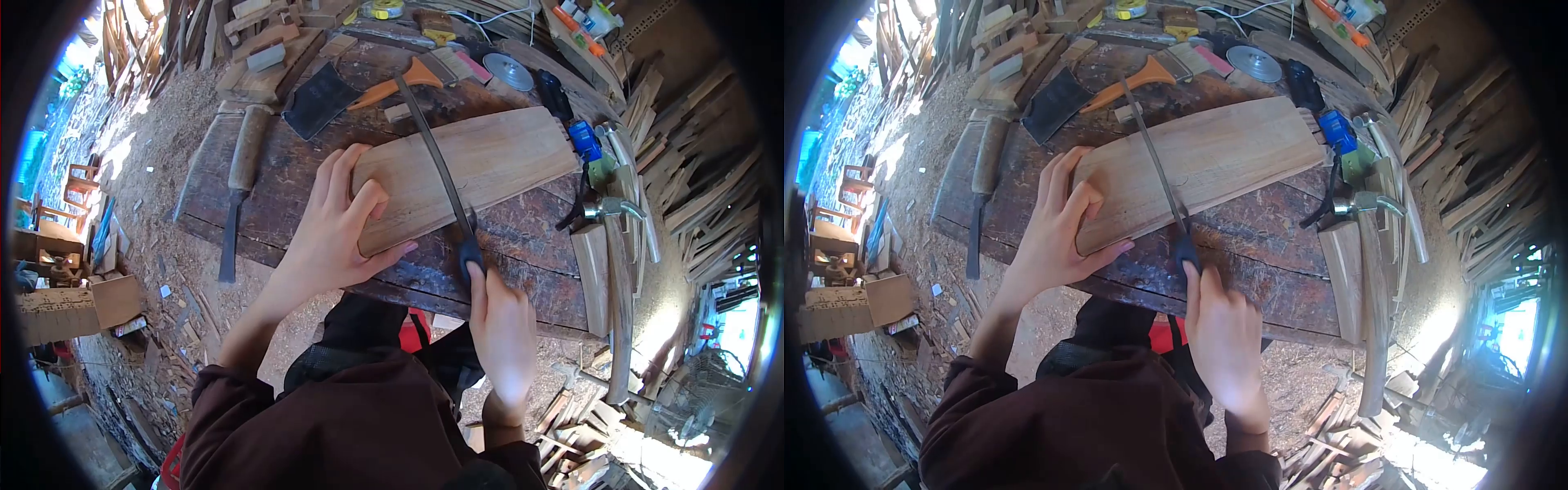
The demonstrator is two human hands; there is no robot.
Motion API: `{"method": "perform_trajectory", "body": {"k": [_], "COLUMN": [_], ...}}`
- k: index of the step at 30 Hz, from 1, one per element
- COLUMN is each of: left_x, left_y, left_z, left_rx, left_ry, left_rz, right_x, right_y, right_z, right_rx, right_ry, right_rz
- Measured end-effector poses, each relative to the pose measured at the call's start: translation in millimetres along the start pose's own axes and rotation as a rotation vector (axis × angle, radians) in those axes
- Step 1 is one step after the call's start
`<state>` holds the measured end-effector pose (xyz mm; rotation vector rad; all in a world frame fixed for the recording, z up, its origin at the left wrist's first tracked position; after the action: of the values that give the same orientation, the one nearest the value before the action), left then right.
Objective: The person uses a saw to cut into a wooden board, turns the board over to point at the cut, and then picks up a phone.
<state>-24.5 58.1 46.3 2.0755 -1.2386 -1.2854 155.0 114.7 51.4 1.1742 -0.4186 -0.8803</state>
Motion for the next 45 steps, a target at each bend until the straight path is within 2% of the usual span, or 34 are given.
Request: {"method": "perform_trajectory", "body": {"k": [1, 4, 7, 10, 11, 14, 17, 18, 20, 24, 26, 34, 41, 45], "left_x": [1, 3, 2, 1, 1, 0, 1, 1, 2, 1, -1, 0, 1, -2], "left_y": [0, 2, 4, 0, -1, -2, 0, 0, 0, 0, 2, 1, 2, -1], "left_z": [-1, -1, -4, -6, -4, -2, 0, 0, -2, 1, 0, 1, 0, -1], "left_rx": [-0.006, -0.021, 0.002, 0.024, 0.025, 0.027, 0.013, 0.011, -0.003, 0.001, 0.018, 0.005, 0.017, 0.026], "left_ry": [-0.001, 0.006, -0.025, -0.049, -0.03, -0.031, -0.028, -0.019, -0.023, -0.007, -0.003, -0.03, -0.008, -0.021], "left_rz": [0.0, -0.013, 0.012, 0.023, 0.031, 0.029, 0.016, 0.013, 0.018, 0.028, 0.027, 0.014, 0.022, 0.037], "right_x": [0, 31, 80, 97, 88, 45, 11, 13, 16, 77, 95, 15, 85, 82], "right_y": [-6, 0, 1, 8, 9, -2, -5, -6, -2, -2, 2, -5, -5, -4], "right_z": [-6, -7, -27, -25, -16, -8, -5, -6, 1, -24, -28, 0, -20, -19], "right_rx": [-0.025, 0.092, -0.05, 0.005, 0.048, 0.074, 0.012, 0.008, 0.065, -0.039, -0.074, 0.03, -0.015, -0.007], "right_ry": [-0.149, -0.178, -0.217, -0.212, -0.105, -0.067, -0.164, -0.164, -0.02, -0.125, -0.143, -0.051, -0.103, -0.099], "right_rz": [0.087, 0.044, 0.114, 0.115, 0.063, 0.015, 0.101, 0.098, -0.015, 0.073, 0.051, -0.003, 0.019, 0.009]}}
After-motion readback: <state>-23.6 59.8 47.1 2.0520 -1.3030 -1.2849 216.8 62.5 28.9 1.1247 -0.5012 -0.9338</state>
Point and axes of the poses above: each hand's wrist, its own x-axis away from the middle knuckle, its own y-axis out of the back of the hand, z = x × y, the point moved 9 cm from there along -x, towards the middle knuckle, and after that the axes turned 3 degrees about -z, right-handed, at the moved point
